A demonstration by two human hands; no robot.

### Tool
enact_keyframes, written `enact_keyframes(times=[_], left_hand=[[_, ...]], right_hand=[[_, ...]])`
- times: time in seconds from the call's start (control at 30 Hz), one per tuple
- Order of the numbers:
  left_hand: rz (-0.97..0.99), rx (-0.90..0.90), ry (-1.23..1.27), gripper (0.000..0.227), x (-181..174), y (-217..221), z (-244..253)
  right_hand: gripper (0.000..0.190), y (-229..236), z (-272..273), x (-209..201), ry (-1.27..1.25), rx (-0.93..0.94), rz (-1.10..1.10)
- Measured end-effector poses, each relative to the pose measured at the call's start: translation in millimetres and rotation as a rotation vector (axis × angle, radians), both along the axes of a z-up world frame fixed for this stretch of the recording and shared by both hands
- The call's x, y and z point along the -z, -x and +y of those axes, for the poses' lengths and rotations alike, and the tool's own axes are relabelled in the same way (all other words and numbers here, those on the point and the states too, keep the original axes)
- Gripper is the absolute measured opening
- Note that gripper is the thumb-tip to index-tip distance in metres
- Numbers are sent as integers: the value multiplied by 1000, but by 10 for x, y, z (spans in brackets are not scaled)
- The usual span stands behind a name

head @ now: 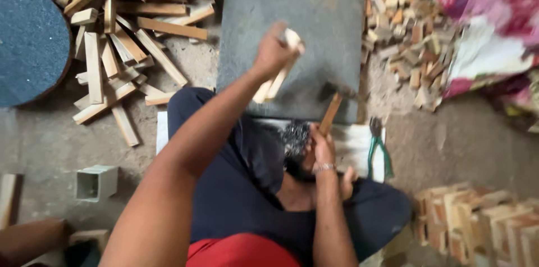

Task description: The person assembles small rectangular wooden frames by joining four short wooden pieces with nails. Using a hammer, they drive nails into the corners to secure the joints, then place the completed frames into a stack of similar frames.

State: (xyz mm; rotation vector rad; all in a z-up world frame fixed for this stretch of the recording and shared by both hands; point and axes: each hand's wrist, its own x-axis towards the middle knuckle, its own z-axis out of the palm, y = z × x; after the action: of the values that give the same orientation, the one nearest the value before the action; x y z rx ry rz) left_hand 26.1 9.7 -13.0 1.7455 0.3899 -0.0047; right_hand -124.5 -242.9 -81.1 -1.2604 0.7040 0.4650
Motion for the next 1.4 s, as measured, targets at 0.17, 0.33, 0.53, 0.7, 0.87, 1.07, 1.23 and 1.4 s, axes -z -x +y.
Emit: enact_keyframes(times=[0.17,0.33,0.53,0.7,0.87,1.07,1.23,1.4], left_hand=[[134,-496,539,85,290,239,207],[147,-615,628,78,709,558,257],[298,-391,454,65,450,841,484],[178,-382,-64,58,-14,1090,218],[-472,428,-944,36,-236,572,31],[153,669,-530,32,-121,87,-105],[243,690,-292,30,-21,-34,-127],[365,667,-256,32,-15,-73,-110]], right_hand=[[48,101,49,194,579,-45,-489],[61,103,142,-61,1243,-160,-809],[62,-530,473,-370,708,-317,-912],[66,-914,679,-321,635,-360,-1070],[46,-956,701,-150,602,-381,-987],[41,-1029,619,-1,624,-261,-1013],[33,-994,622,50,740,-179,-1049],[33,-956,700,44,793,-106,-1053]])
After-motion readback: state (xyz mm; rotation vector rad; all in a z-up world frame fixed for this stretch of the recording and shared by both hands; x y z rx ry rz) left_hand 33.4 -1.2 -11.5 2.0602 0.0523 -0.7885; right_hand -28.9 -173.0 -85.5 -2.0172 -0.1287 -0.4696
